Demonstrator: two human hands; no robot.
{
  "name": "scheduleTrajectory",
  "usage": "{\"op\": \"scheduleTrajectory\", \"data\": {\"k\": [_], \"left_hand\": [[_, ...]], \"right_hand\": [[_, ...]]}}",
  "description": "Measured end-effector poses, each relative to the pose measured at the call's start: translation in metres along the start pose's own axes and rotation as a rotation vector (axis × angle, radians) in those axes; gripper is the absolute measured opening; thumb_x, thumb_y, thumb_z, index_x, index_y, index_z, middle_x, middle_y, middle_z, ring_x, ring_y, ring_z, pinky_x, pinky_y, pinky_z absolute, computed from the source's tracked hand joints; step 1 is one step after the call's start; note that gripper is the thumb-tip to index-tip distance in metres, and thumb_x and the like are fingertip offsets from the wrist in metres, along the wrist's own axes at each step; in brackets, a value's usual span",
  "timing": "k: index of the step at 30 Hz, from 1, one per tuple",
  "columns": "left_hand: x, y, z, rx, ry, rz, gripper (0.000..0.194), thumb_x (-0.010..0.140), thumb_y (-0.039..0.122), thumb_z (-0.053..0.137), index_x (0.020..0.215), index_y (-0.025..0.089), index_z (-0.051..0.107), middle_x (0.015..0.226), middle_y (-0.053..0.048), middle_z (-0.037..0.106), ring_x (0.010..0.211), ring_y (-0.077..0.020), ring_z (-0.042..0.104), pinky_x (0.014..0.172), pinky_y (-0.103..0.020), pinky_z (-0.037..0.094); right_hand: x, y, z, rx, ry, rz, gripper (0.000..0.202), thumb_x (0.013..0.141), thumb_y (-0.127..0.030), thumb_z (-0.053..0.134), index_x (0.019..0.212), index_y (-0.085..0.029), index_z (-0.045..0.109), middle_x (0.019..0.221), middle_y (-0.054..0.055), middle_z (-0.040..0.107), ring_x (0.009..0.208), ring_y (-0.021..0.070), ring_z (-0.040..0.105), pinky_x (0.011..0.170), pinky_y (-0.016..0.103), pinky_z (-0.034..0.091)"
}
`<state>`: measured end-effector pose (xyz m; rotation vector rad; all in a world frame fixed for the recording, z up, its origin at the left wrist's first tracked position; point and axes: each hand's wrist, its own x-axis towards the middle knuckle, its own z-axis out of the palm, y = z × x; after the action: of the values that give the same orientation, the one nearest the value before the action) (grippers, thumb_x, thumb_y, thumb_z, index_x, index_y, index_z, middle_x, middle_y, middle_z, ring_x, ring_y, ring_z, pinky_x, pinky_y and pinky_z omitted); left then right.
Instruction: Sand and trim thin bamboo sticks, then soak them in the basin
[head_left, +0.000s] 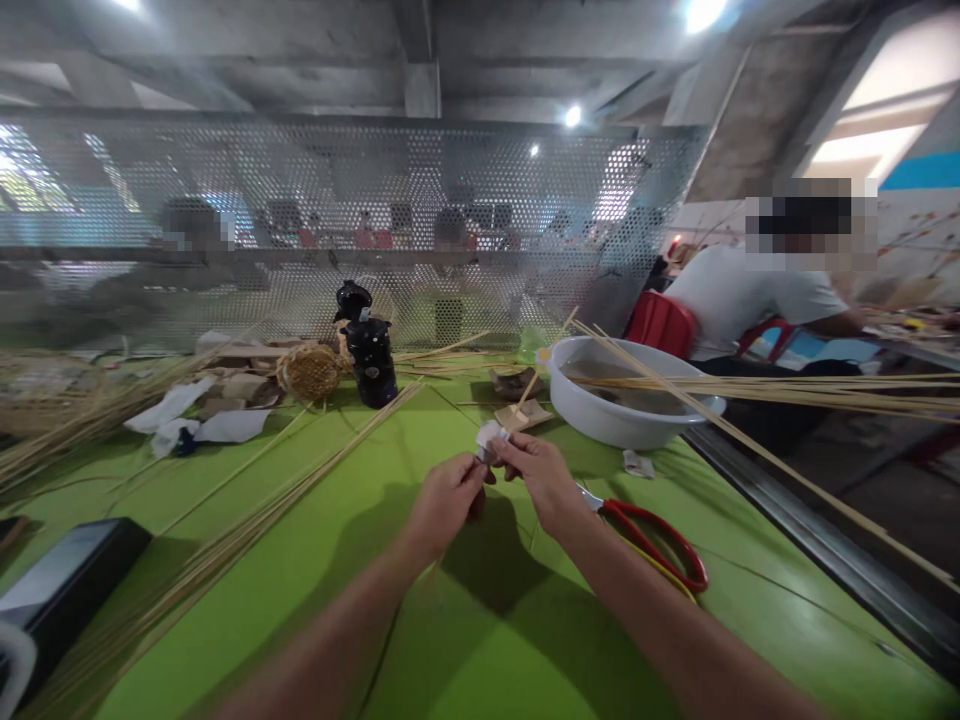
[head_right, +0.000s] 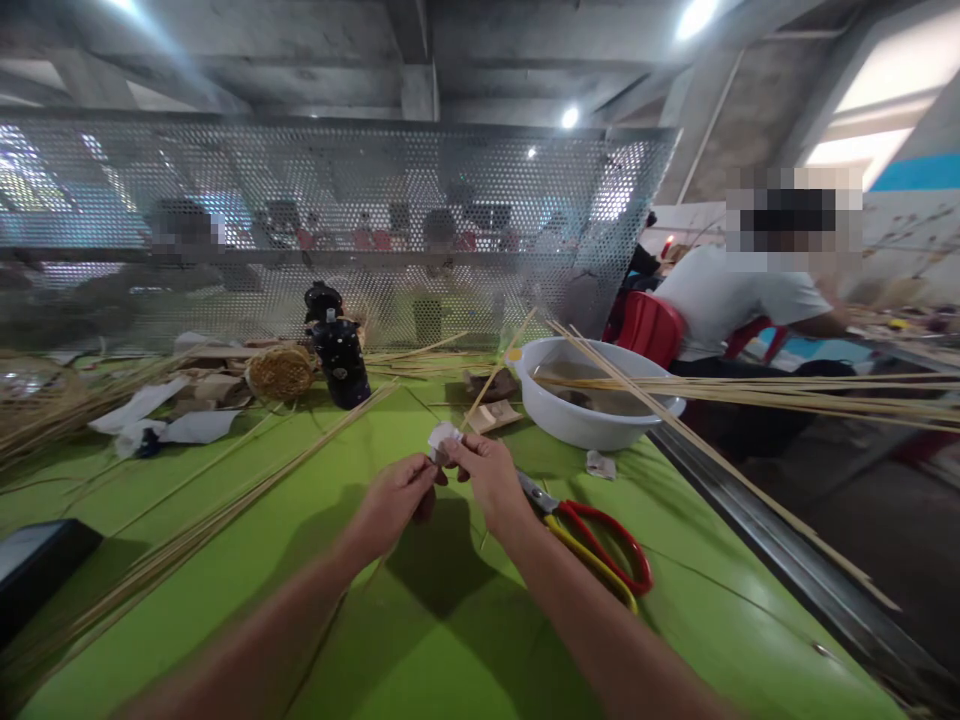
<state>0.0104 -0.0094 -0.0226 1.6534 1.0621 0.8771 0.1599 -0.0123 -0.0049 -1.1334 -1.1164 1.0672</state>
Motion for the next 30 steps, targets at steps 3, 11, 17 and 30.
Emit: {"op": "scheduleTrajectory", "data": {"k": [3,11,17,30], "left_hand": [[0.0,0.001,0.001,-0.072,-0.007,-0.04,0.026,0.087,0.039,0.047,0.075,0.017,0.055,0.048,0.003,0.053,0.041,-0.0104,0.047,0.044,-0.021,0.035],[-0.003,0.01,0.004,-0.151,-0.019,-0.083,0.026,0.087,0.039,0.049,0.073,0.018,0.053,0.049,0.0,0.058,0.041,-0.0121,0.052,0.045,-0.022,0.04],[-0.004,0.009,0.005,-0.098,-0.031,-0.081,0.025,0.088,0.035,0.047,0.071,0.018,0.052,0.048,0.001,0.057,0.04,-0.0114,0.051,0.043,-0.021,0.04],[-0.002,0.003,0.002,-0.093,-0.01,-0.053,0.028,0.089,0.039,0.048,0.073,0.017,0.054,0.049,0.002,0.058,0.041,-0.0104,0.052,0.043,-0.02,0.04]], "right_hand": [[-0.004,-0.001,0.004,-0.02,-0.023,0.027,0.032,0.065,-0.047,0.07,0.059,-0.017,0.062,0.056,-0.002,0.052,0.054,0.0109,0.037,0.054,0.027,0.029],[-0.001,0.003,0.004,-0.095,0.038,0.024,0.029,0.063,-0.045,0.067,0.057,-0.017,0.062,0.053,-0.003,0.048,0.053,0.0115,0.037,0.054,0.027,0.028],[0.003,0.007,-0.001,-0.084,0.102,0.001,0.03,0.066,-0.047,0.067,0.061,-0.017,0.063,0.058,-0.001,0.055,0.053,0.0113,0.038,0.053,0.027,0.029],[0.002,0.011,0.001,-0.126,0.043,-0.002,0.03,0.07,-0.045,0.063,0.065,-0.016,0.063,0.06,-0.001,0.055,0.054,0.0116,0.04,0.055,0.026,0.031]]}}
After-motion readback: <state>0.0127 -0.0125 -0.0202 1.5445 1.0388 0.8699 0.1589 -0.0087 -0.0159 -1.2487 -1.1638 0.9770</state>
